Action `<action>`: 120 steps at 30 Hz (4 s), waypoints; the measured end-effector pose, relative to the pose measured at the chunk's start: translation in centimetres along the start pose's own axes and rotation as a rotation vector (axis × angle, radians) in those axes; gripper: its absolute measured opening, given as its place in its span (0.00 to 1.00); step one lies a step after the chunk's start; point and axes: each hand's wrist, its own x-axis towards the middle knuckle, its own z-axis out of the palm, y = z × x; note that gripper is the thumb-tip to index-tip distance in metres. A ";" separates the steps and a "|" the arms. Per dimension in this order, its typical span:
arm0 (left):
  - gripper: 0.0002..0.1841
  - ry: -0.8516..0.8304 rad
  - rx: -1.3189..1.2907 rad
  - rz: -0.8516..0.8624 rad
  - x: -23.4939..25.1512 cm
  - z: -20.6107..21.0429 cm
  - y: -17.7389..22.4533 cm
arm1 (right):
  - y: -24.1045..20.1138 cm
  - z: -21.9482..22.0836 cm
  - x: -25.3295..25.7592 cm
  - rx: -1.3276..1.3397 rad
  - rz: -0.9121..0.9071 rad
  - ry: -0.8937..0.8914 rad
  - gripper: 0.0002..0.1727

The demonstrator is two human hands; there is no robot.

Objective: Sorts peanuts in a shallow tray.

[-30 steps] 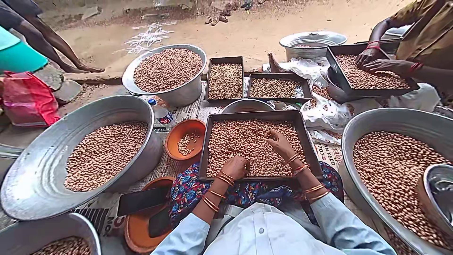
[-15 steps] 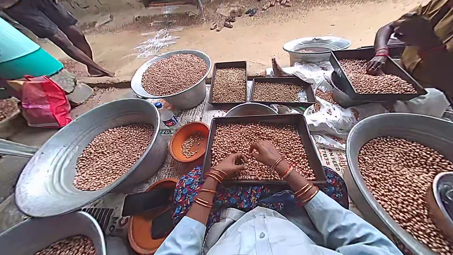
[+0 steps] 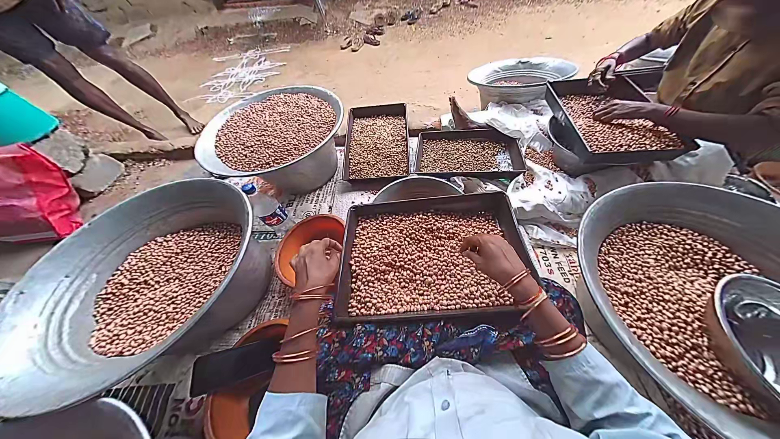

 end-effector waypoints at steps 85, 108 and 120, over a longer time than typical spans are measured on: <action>0.11 -0.434 -0.465 0.265 1.0 12.3 14.2 | 1.6 6.2 -2.8 0.265 -0.080 -0.139 0.16; 0.13 0.193 0.047 0.078 2.5 2.5 4.5 | 1.2 3.0 2.6 -0.117 0.059 -0.095 0.16; 0.11 -0.335 0.009 0.552 -6.3 10.7 10.1 | 2.5 2.3 2.3 0.107 0.069 -0.131 0.16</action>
